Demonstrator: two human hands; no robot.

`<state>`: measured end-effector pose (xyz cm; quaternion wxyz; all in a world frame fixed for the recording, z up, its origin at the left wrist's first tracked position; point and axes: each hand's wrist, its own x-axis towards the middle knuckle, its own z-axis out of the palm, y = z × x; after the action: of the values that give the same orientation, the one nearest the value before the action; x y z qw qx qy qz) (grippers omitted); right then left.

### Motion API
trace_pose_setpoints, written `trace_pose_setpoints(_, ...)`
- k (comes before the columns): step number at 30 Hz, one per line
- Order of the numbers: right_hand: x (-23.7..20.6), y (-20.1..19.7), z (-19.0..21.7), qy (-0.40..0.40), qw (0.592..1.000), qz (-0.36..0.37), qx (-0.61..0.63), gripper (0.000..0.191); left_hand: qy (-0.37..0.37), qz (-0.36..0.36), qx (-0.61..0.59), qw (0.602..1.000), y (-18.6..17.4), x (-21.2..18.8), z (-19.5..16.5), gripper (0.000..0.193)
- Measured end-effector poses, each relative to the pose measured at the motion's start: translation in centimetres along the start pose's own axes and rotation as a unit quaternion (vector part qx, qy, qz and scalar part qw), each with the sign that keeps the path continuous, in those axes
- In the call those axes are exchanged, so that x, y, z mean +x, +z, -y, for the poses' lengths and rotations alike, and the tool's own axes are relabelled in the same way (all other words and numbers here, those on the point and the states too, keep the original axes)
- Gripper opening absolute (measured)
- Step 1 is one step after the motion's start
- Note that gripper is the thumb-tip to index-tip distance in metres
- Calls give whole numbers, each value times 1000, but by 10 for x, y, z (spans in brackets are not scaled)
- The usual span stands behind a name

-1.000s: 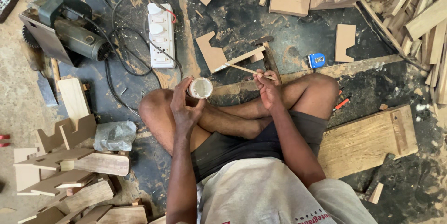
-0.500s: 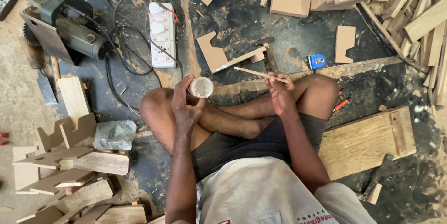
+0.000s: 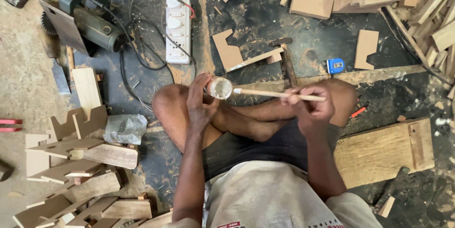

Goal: The person sits on the floor and assembles small wooden parts by applying glue to a dowel and inserting it into pre-cut slots on two L-shaped wooden pieces. They use a hammer to tap the pieces together and then place the assembled unit with others on the floor.

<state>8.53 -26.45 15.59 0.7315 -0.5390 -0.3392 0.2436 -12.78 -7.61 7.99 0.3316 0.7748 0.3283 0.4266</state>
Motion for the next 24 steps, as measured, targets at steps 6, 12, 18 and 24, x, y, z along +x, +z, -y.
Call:
trace_pose_setpoints(6,18,54,1,5,978,115,-171,21,7,22,16,1000,1,-1,-3,66)
trace_pose_setpoints(12,40,94,-10,-53,905,231,-353,37,10,19,3,1000,-1,2,-7,66)
trace_pose_setpoints(18,30,70,-11,-52,942,184,-277,67,2,7,-21,1000,-1,4,-8,64)
trace_pose_setpoints(24,-4,59,-26,-126,893,199,-384,42,10,6,-17,1000,1,6,-10,63)
